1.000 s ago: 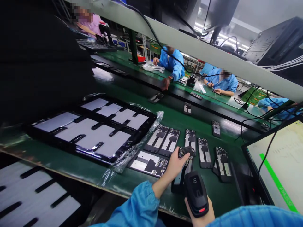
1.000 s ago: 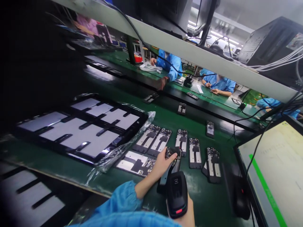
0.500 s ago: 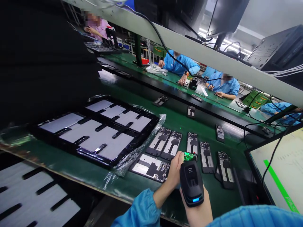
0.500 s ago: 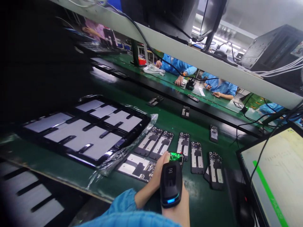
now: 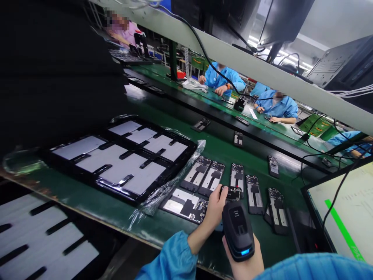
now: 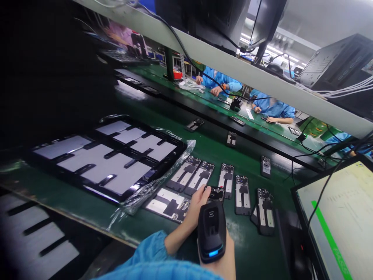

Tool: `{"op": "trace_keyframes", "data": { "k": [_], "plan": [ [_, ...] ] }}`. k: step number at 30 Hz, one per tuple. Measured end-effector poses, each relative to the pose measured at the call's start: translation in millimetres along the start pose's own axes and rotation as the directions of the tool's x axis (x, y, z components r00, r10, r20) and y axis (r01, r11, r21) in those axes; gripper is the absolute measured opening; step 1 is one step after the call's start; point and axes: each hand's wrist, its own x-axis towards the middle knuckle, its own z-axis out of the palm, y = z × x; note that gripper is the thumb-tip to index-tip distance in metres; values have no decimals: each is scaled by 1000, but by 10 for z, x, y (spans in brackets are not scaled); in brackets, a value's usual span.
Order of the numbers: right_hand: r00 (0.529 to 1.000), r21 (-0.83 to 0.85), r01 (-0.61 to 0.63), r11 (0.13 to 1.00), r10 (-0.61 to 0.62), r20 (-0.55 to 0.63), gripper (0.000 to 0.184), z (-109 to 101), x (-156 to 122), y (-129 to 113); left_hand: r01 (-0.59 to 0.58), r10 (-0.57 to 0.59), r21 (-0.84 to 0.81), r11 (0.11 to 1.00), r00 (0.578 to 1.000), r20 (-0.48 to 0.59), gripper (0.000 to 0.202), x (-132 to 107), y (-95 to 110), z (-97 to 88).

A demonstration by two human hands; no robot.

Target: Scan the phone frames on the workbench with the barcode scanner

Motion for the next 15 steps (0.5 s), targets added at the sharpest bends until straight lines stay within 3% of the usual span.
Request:
{"op": "trace_keyframes", "data": {
  "k": [7,12,15],
  "plan": [
    [998,-21,29,999,-28,51,32,8,1,150,-16,17,49,999,1000,-22,32,-21,6,-8],
    [1000,31,9,999,-9,18,28,3,-31,-54,-42,40,29,999,997,71,34,-77,-26,5],
    [1000,1,4,1000,-4,-8,31,-29,-49,-176,-35,34,15,999,997,75,37,-92,-22,19]
  ]
}}
